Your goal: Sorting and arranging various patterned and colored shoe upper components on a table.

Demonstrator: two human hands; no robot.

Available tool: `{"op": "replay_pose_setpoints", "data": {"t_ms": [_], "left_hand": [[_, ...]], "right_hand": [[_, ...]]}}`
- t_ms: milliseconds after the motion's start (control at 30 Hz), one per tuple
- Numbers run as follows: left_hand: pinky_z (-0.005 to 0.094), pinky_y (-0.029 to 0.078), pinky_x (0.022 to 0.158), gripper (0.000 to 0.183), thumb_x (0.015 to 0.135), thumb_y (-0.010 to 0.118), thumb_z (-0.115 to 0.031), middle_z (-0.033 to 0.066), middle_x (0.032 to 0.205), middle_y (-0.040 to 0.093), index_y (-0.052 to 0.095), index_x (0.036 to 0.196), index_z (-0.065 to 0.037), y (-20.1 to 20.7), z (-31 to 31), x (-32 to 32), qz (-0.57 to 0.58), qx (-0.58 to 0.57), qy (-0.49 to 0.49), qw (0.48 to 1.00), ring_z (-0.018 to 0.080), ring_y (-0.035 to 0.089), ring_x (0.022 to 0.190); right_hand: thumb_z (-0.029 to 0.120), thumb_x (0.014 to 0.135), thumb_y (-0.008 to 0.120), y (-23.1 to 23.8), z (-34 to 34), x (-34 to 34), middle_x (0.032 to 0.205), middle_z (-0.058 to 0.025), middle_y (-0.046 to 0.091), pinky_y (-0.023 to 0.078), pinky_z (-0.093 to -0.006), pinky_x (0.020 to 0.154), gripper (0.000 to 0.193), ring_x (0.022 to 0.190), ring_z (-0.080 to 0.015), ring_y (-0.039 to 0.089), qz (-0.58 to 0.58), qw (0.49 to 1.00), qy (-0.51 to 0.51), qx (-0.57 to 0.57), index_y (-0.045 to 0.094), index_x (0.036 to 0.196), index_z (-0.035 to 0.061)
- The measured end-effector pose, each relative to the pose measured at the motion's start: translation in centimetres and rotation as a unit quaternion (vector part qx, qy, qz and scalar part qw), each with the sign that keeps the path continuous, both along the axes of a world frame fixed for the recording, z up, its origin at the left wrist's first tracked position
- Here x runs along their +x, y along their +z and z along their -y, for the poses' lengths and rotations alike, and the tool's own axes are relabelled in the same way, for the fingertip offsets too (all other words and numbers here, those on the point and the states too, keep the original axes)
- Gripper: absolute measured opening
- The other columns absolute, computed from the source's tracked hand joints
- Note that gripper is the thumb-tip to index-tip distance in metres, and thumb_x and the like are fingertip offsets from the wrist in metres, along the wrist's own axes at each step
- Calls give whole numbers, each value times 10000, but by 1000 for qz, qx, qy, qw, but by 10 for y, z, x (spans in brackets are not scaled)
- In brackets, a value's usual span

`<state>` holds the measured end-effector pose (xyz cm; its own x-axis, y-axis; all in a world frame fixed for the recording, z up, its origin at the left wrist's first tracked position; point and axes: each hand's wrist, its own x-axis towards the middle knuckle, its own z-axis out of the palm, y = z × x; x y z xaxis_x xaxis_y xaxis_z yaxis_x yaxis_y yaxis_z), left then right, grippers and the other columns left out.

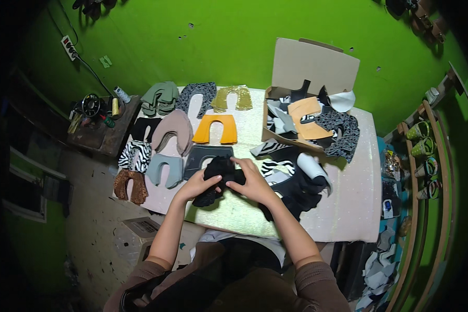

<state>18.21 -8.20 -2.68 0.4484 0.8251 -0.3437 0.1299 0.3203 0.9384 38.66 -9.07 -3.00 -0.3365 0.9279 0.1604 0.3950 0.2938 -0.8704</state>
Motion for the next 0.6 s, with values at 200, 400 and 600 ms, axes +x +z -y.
{"op": "replay_pose_setpoints", "data": {"t_ms": [200,400,600], "left_hand": [[259,446,746,583,752,676,-217,134,1041,543,399,1210,12,-22,-15,-63,-193,171,26,966,151,549,862],[362,405,910,753,707,701,-259,203,1254,337,297,1283,10,-17,-21,-103,-230,329,15,916,312,482,1077],[231,437,645,587,766,658,-156,89,874,582,353,1249,-22,-29,-30,-133,-120,181,43,975,113,541,729]], "right_hand": [[102,785,619,-21,-14,-67,738,-43,561,430,-221,628,244,650,-94,497,-101,983,-90,-122,553,1004,15],[127,797,614,-15,-31,-114,721,-53,590,432,-223,611,172,638,-97,520,-132,974,-135,-123,585,901,-7],[128,783,598,16,-50,-158,780,-114,597,442,-292,621,150,658,-218,566,-44,987,-151,-18,565,849,-3]]}}
